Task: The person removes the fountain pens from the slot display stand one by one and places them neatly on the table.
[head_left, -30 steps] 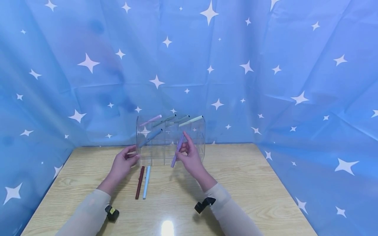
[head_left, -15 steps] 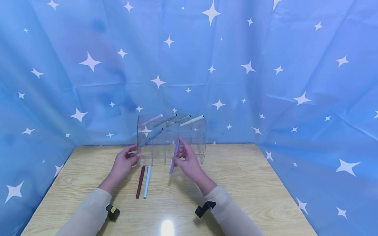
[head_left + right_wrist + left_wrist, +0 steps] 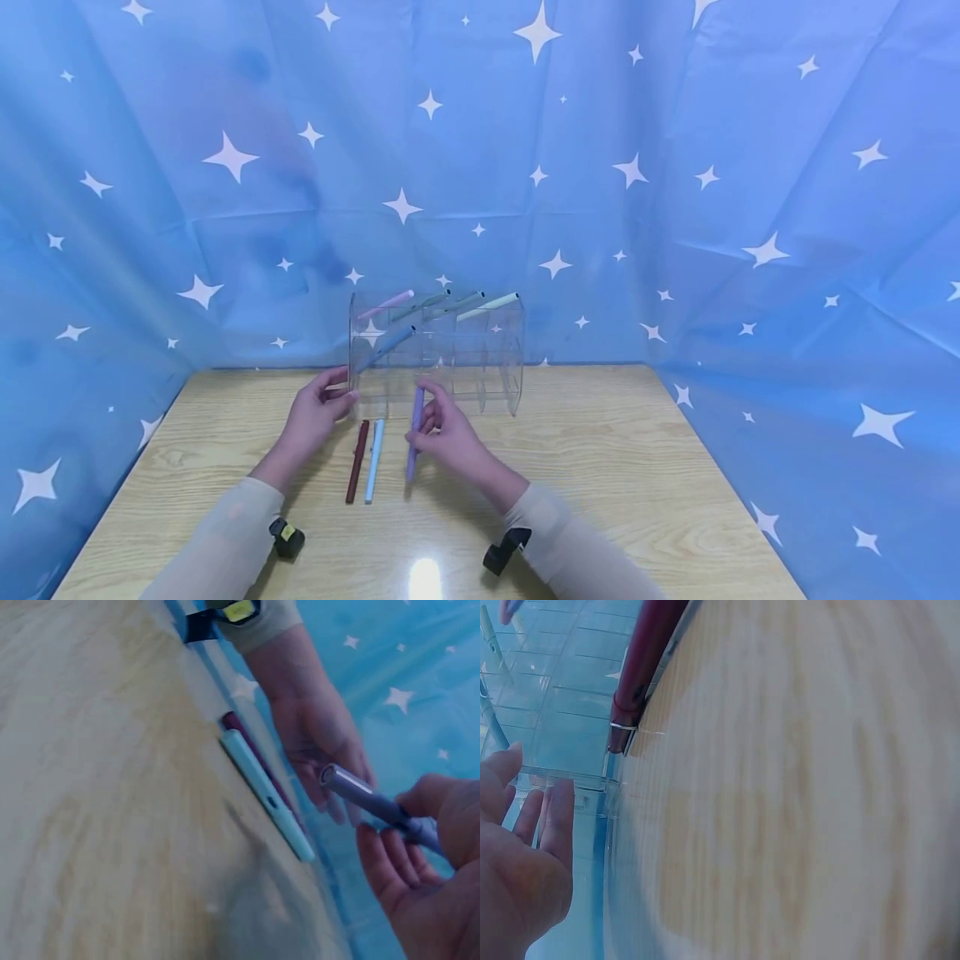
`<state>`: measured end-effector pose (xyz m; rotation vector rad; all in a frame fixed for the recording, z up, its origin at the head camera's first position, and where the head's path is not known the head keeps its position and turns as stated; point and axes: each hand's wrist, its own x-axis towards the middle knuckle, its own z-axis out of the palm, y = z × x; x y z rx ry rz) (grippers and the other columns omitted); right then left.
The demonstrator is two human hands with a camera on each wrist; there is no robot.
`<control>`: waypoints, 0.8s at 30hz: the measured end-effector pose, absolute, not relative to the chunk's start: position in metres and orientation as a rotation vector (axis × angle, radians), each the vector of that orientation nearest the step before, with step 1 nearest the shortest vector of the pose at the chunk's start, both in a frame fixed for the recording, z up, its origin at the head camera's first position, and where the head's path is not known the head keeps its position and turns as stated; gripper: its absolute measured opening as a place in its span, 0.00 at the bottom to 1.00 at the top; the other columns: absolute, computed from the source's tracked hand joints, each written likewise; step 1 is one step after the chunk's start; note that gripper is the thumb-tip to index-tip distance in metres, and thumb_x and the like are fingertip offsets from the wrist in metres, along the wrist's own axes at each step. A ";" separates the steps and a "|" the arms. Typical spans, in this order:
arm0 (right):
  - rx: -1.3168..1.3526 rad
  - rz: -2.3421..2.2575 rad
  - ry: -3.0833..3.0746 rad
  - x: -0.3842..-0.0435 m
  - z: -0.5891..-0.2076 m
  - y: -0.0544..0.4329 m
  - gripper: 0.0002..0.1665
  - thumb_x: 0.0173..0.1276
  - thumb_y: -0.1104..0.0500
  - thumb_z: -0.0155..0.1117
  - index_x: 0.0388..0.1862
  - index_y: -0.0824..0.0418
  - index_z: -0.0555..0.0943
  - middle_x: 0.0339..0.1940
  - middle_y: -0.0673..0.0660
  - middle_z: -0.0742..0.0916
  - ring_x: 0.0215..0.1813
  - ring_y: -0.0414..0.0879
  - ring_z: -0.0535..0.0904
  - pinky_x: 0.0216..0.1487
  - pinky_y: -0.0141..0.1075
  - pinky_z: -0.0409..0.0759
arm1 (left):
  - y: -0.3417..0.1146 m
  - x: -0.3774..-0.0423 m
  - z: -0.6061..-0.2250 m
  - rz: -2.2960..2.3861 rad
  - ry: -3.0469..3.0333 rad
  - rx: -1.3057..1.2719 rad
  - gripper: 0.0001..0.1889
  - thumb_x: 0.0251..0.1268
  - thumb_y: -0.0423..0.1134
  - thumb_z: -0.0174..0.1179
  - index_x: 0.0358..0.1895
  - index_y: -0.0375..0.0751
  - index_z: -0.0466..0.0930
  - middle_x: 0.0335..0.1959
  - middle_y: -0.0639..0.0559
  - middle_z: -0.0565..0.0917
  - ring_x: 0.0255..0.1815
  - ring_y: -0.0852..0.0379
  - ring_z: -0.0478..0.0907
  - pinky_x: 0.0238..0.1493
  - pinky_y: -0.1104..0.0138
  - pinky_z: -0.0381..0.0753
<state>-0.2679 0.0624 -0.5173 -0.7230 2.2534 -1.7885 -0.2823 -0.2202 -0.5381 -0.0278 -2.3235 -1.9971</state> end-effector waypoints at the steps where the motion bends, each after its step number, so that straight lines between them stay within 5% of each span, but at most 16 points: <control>1: -0.724 -1.765 2.258 -0.267 -0.519 0.060 0.54 0.70 0.72 0.76 0.90 0.55 0.61 0.45 0.59 0.84 0.43 0.47 0.83 0.44 0.35 0.93 | -0.220 -0.282 -0.538 -1.996 -2.323 -0.026 0.32 0.83 0.32 0.65 0.83 0.34 0.67 0.79 0.33 0.72 0.74 0.33 0.75 0.59 0.69 0.90; 24: -0.566 -1.382 2.384 -0.260 -0.536 0.024 0.54 0.68 0.67 0.82 0.88 0.62 0.64 0.31 0.51 0.86 0.27 0.41 0.81 0.25 0.32 0.84 | -0.220 -0.284 -0.541 -2.015 -2.320 -0.037 0.33 0.83 0.33 0.66 0.84 0.36 0.66 0.80 0.34 0.71 0.75 0.33 0.74 0.62 0.64 0.91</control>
